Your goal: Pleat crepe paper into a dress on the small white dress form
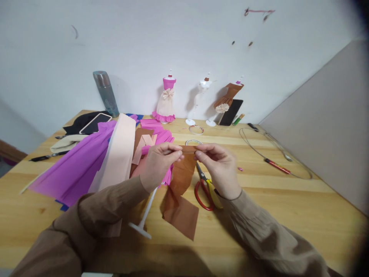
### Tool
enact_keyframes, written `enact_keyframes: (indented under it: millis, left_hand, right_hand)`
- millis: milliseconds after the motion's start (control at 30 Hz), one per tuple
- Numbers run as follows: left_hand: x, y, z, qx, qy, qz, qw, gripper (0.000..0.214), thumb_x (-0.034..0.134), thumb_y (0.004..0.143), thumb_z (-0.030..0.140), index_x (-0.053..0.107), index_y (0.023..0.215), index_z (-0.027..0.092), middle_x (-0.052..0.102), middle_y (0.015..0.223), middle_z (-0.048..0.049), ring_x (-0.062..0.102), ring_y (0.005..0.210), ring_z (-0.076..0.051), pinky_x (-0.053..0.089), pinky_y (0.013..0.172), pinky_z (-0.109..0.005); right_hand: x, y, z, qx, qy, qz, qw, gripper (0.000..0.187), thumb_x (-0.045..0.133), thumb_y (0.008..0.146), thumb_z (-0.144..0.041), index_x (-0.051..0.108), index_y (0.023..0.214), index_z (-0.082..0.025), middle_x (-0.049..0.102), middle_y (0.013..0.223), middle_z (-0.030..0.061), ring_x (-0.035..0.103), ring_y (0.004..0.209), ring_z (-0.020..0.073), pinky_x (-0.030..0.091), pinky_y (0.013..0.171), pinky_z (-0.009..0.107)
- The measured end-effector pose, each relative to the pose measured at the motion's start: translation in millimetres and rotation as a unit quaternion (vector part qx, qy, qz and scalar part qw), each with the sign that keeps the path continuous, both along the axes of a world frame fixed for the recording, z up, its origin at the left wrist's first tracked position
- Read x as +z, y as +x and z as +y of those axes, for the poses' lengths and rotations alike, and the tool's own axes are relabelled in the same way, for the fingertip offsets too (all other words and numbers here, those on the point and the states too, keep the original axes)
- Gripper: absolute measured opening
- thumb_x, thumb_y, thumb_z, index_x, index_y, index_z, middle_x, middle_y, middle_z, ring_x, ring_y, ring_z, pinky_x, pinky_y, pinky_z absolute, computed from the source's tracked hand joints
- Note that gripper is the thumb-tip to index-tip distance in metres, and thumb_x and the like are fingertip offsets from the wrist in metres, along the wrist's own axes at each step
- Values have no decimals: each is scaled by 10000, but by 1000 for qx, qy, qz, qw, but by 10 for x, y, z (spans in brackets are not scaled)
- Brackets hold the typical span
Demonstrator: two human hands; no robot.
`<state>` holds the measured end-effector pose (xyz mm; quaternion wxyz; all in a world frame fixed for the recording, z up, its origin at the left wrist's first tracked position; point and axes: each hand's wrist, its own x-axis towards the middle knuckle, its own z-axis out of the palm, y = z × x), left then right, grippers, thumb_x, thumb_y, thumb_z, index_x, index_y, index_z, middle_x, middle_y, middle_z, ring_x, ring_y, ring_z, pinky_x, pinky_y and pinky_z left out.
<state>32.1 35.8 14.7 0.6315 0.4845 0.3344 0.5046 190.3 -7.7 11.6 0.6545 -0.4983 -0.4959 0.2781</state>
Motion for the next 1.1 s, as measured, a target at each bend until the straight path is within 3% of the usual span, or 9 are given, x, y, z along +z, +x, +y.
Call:
enact_keyframes:
  millis: [300,500,700,967,1100]
  left_hand:
    - [0,-20,-61,7,56,26,998,198,748,688,176,771,885,165,746,675,-8,710,653,-138,574,681,-265]
    - [-1,-12,-88,24,73,35,996,222,748,670,157,780,890,170,763,722,-11,722,687,-146,580,726,-276]
    - [11,-6,-88,31,74,48,996,192,722,690,149,778,872,167,737,660,-2,704,624,-138,582,650,-261]
    - [31,-11,-77,74,175,82,978,78,707,713,138,762,741,187,690,666,13,658,547,-105,538,539,-218]
    - [-25,0,-68,73,133,103,983,44,716,732,182,745,766,185,689,606,14,674,565,-125,541,560,-230]
  right_hand:
    - [-2,11,-68,6,3,10,1000,96,780,707,-240,758,799,-224,746,793,17,682,747,167,574,759,354]
    - [15,8,-77,5,-4,17,1000,113,784,707,-258,758,812,-223,736,771,14,671,703,160,580,738,352]
    - [0,15,-74,5,-5,11,1000,149,783,711,-277,769,849,-223,754,794,25,673,686,163,588,710,354]
    - [-41,2,-41,-12,23,-3,1000,93,749,729,-244,762,816,-214,745,773,22,665,683,160,572,710,339]
    - [-102,3,-26,-30,32,-33,999,77,728,763,-262,746,819,-212,741,767,23,676,697,172,564,714,345]
